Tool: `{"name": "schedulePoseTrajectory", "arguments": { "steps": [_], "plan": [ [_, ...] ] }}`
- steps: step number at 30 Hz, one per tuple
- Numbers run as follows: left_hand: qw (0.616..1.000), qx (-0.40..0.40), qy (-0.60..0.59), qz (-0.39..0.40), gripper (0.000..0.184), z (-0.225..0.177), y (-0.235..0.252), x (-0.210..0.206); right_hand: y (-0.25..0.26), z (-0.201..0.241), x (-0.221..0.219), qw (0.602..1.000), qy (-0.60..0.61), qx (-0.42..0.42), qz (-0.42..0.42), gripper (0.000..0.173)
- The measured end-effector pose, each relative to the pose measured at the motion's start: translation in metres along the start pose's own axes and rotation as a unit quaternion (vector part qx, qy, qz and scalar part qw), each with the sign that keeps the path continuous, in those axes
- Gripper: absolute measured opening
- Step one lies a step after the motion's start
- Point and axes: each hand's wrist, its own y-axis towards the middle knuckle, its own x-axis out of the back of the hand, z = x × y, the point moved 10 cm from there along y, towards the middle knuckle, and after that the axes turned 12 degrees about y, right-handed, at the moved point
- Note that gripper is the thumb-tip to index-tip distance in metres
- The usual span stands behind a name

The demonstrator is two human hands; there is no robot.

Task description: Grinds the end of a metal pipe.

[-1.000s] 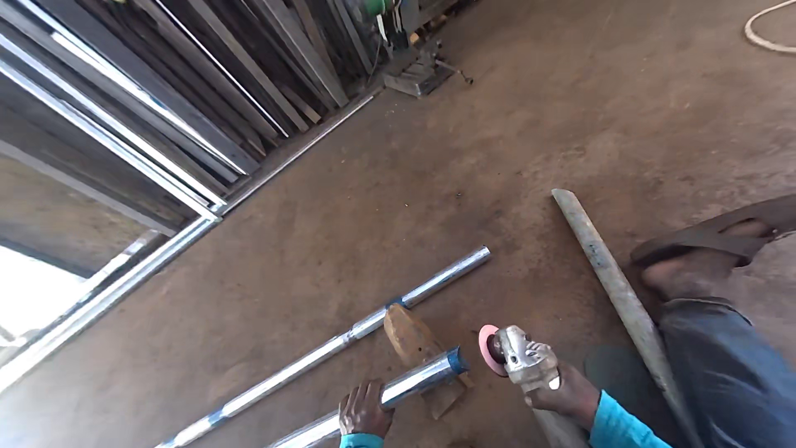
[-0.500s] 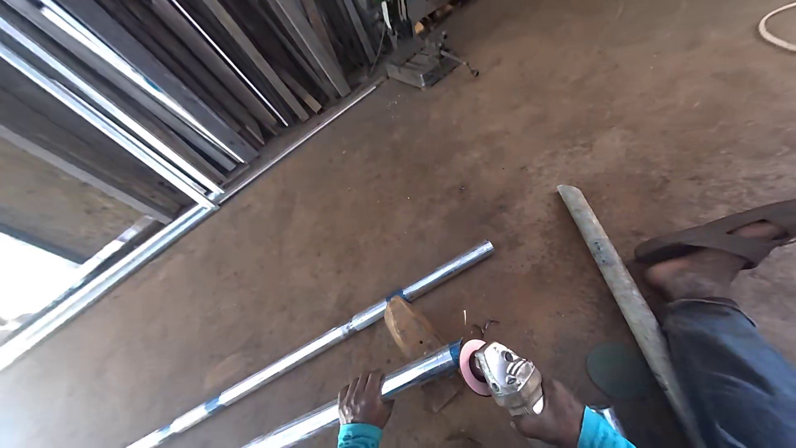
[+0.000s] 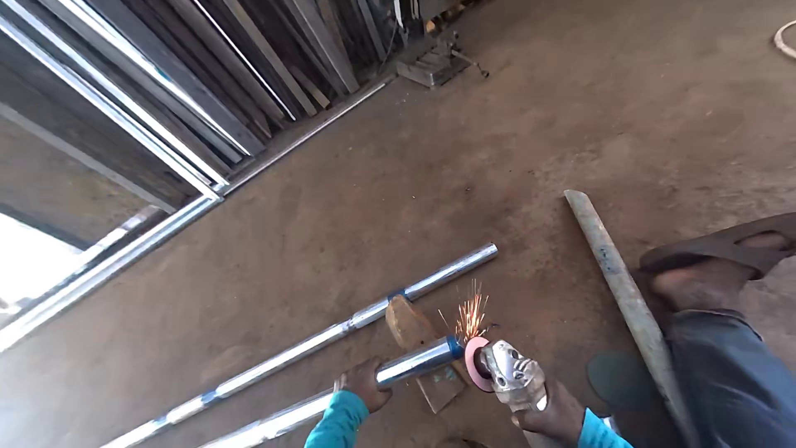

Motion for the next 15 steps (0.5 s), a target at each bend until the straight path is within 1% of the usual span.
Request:
{"name": "schedulePoseTrajectory", "arguments": {
  "steps": [2, 3, 4, 5, 6, 7, 8, 9, 10, 11, 12, 13, 14, 15],
  "plan": [
    [0.999, -0.047, -0.007, 0.025, 0.07, -0.001, 0.012, 0.003, 0.002, -0.001, -0.004, 1.0, 0.011, 0.004, 0.009, 0.083],
    [0.997, -0.067, -0.011, 0.02, 0.071, -0.002, 0.015, 0.006, 0.003, -0.005, -0.005, 1.0, 0.015, -0.002, 0.009, 0.081],
    [0.997, -0.078, -0.01, -0.008, 0.072, -0.002, 0.015, 0.012, 0.003, -0.009, -0.005, 1.0, 0.016, -0.008, 0.006, 0.08],
    [0.995, -0.076, -0.001, -0.066, 0.072, -0.002, 0.012, 0.017, 0.002, -0.013, -0.002, 1.0, 0.012, -0.013, 0.002, 0.08],
    [0.987, -0.067, 0.009, -0.149, 0.069, -0.003, 0.004, 0.022, 0.0, -0.016, 0.001, 1.0, 0.01, -0.016, -0.006, 0.079],
    [0.961, -0.062, 0.007, -0.271, 0.062, -0.005, -0.007, 0.027, -0.001, -0.018, 0.005, 1.0, 0.009, -0.019, -0.016, 0.079],
    [0.927, -0.056, 0.002, -0.372, 0.055, -0.007, -0.016, 0.028, -0.002, -0.019, 0.011, 0.999, 0.008, -0.023, -0.027, 0.079],
    [0.907, -0.049, -0.001, -0.419, 0.052, -0.008, -0.02, 0.027, -0.002, -0.017, 0.016, 0.999, 0.009, -0.024, -0.04, 0.079],
    [0.913, -0.045, -0.004, -0.404, 0.051, -0.008, -0.019, 0.026, -0.001, -0.015, 0.02, 0.998, 0.012, -0.025, -0.051, 0.08],
    [0.945, -0.043, -0.007, -0.323, 0.054, -0.008, -0.013, 0.023, 0.001, -0.012, 0.023, 0.998, 0.013, -0.024, -0.06, 0.081],
    [0.979, -0.045, -0.007, -0.199, 0.06, -0.009, -0.007, 0.016, 0.002, -0.009, 0.025, 0.998, 0.011, -0.02, -0.065, 0.081],
    [0.994, -0.054, -0.006, -0.1, 0.065, -0.01, -0.004, 0.009, 0.003, -0.006, 0.026, 0.998, 0.005, -0.013, -0.067, 0.082],
    [0.997, -0.07, -0.011, -0.042, 0.067, -0.012, -0.003, 0.004, 0.003, -0.002, 0.026, 0.998, 0.002, -0.004, -0.067, 0.082],
    [0.996, -0.089, -0.018, -0.009, 0.067, -0.014, -0.002, -0.001, 0.002, 0.0, 0.024, 0.998, 0.004, 0.002, -0.065, 0.082]
  ]
}}
